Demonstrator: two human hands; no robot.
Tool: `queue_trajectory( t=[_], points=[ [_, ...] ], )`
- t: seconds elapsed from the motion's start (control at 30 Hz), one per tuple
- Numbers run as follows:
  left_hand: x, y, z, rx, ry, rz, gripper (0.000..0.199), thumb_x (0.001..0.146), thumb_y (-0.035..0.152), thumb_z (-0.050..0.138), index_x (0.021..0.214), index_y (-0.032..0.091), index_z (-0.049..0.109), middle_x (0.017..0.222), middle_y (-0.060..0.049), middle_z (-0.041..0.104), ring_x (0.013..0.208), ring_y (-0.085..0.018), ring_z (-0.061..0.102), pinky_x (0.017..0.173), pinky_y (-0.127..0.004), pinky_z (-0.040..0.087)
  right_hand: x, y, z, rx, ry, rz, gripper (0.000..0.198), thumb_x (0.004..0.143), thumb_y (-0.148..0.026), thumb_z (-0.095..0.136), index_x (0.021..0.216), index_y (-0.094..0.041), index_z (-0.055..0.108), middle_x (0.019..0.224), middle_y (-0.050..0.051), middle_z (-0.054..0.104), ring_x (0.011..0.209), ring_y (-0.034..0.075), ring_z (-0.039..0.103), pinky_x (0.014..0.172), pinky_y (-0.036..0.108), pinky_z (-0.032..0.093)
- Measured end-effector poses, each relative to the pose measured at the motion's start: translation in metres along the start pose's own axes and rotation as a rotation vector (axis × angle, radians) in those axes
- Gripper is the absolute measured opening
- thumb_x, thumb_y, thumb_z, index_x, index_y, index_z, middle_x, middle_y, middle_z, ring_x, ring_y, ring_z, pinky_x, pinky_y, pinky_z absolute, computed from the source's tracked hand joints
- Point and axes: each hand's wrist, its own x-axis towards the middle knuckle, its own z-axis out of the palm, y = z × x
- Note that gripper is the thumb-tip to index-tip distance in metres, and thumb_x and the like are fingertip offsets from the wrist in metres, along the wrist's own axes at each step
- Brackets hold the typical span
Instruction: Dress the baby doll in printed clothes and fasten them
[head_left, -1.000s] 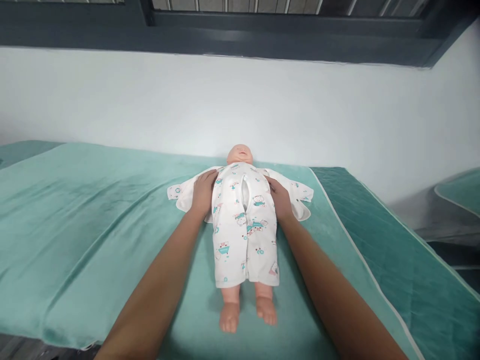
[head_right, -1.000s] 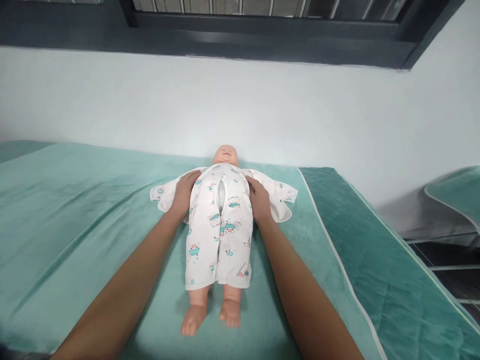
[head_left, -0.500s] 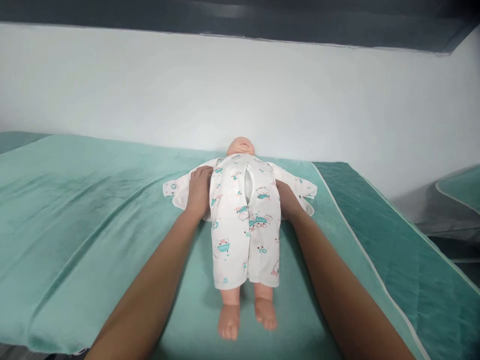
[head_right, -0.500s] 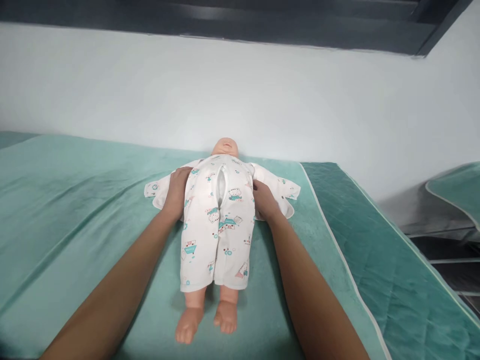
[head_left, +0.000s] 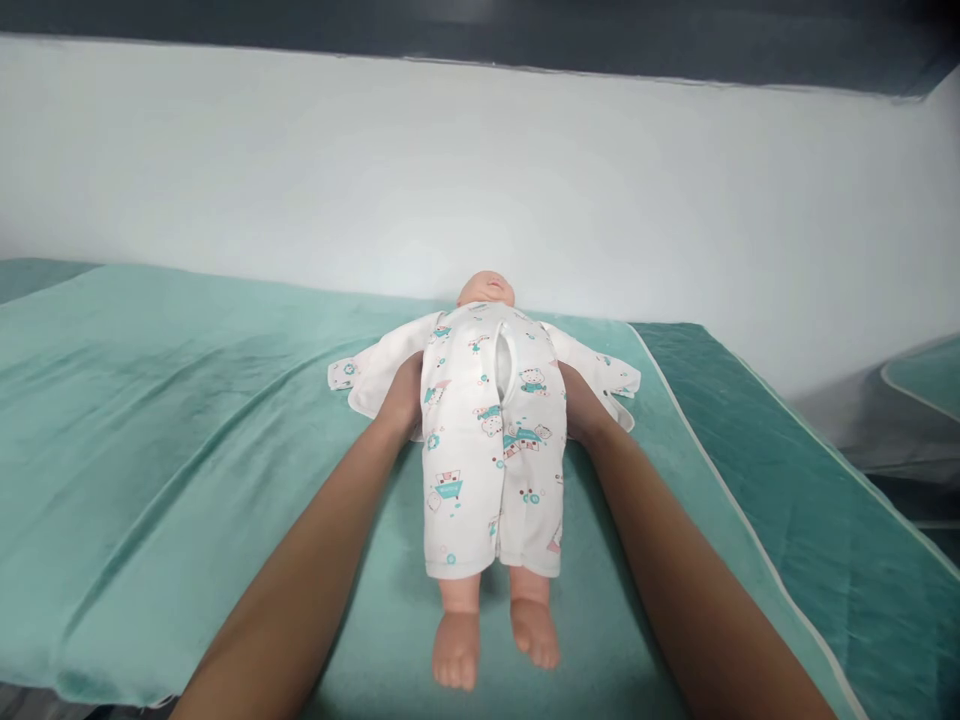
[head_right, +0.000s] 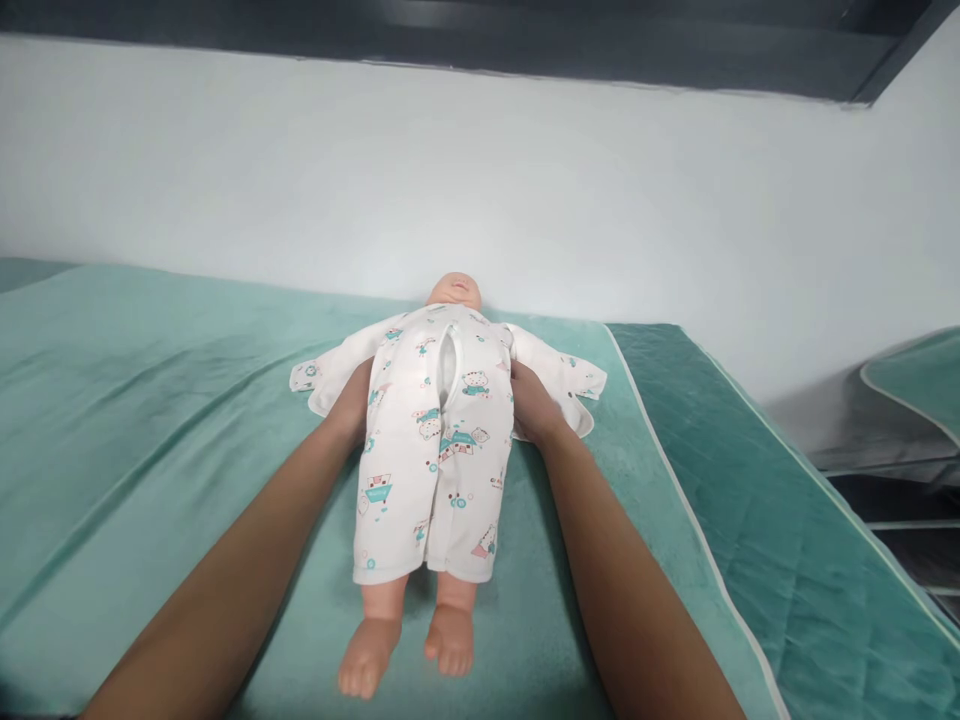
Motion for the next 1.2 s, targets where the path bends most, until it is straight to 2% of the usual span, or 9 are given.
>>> queue_trajectory(
  t=[0.1,0.3,0.53,0.7,0.77,0.83,0.93,1.07,1.2],
  points=[
    [-0.003,0.008,0.001,-0.146,-0.051,-0.102,0.031,0.076,0.038,0.059,0.097,0.019,0.073,0.103,-0.009,0.076,0.107,-0.033,0.064,0.092,-0.047,0.051,0.000,0.001,0.001,0.027,-0.018,-0.030,0.027,0.073,-0.032,0.065,0.097,-0.023,0.073,0.112,0.006,0.074,0.106,0.030,0.065,0.091,0.046,0.054],
    [-0.007,0.019,0.003,-0.266,-0.031,-0.250,0.034,0.068,0.037,0.066,0.093,0.015,0.074,0.087,-0.008,0.077,0.097,-0.032,0.067,0.088,-0.045,0.053,-0.003,-0.002,0.002,-0.084,0.029,-0.081,0.029,0.074,-0.034,0.065,0.100,-0.022,0.072,0.115,0.007,0.074,0.111,0.031,0.064,0.096,0.047,0.051],
    [-0.006,0.014,0.000,-0.170,0.018,-0.218,0.031,0.067,0.027,0.063,0.093,0.016,0.075,0.096,-0.008,0.077,0.097,-0.030,0.067,0.089,-0.042,0.053,0.003,0.011,-0.005,-0.266,0.200,-0.180,0.032,0.075,-0.031,0.059,0.102,-0.019,0.070,0.111,0.009,0.074,0.105,0.028,0.065,0.095,0.046,0.049],
    [-0.004,0.009,-0.003,-0.002,0.157,-0.151,0.030,0.071,0.028,0.062,0.097,0.018,0.073,0.101,-0.010,0.076,0.101,-0.031,0.066,0.091,-0.044,0.051,-0.013,-0.010,0.000,-0.287,0.450,-0.470,0.019,0.084,-0.032,0.056,0.096,-0.022,0.067,0.099,0.006,0.071,0.094,0.022,0.065,0.085,0.040,0.053],
    [-0.002,0.005,-0.003,0.019,0.200,-0.137,0.028,0.072,0.028,0.062,0.097,0.019,0.071,0.101,-0.009,0.075,0.099,-0.029,0.067,0.090,-0.043,0.051,-0.026,-0.026,0.009,-0.325,0.381,-0.624,0.013,0.088,-0.029,0.055,0.092,-0.025,0.067,0.099,0.004,0.069,0.096,0.021,0.063,0.086,0.040,0.052],
    [-0.001,0.002,-0.004,0.012,0.229,-0.125,0.025,0.074,0.027,0.061,0.096,0.020,0.070,0.101,-0.008,0.075,0.097,-0.027,0.067,0.088,-0.041,0.051,-0.039,-0.039,0.021,-0.436,0.295,-0.699,0.010,0.087,-0.026,0.058,0.085,-0.027,0.067,0.108,0.004,0.067,0.110,0.022,0.058,0.098,0.045,0.047],
    [0.001,0.001,-0.003,-0.002,0.284,-0.091,0.018,0.077,0.028,0.061,0.092,0.021,0.068,0.099,-0.007,0.074,0.094,-0.023,0.066,0.088,-0.038,0.050,-0.048,-0.044,0.037,-0.589,0.244,-0.625,0.001,0.083,-0.026,0.066,0.082,-0.027,0.067,0.131,0.005,0.058,0.132,0.028,0.042,0.110,0.053,0.035],
    [0.000,0.009,-0.001,0.006,0.379,-0.016,0.016,0.081,0.034,0.062,0.088,0.021,0.065,0.095,-0.004,0.070,0.091,-0.020,0.063,0.087,-0.035,0.048,-0.049,-0.038,0.047,-0.586,0.200,-0.492,0.006,0.081,-0.031,0.070,0.081,-0.026,0.066,0.141,0.005,0.051,0.139,0.029,0.034,0.114,0.056,0.028],
    [-0.004,0.018,0.002,-0.005,0.301,0.054,0.024,0.084,0.045,0.062,0.081,0.021,0.060,0.094,-0.003,0.067,0.092,-0.019,0.060,0.089,-0.033,0.046,-0.049,-0.037,0.051,-0.601,0.162,-0.445,0.014,0.080,-0.034,0.072,0.071,-0.026,0.065,0.147,0.002,0.047,0.143,0.030,0.028,0.115,0.059,0.024]
  ],
)
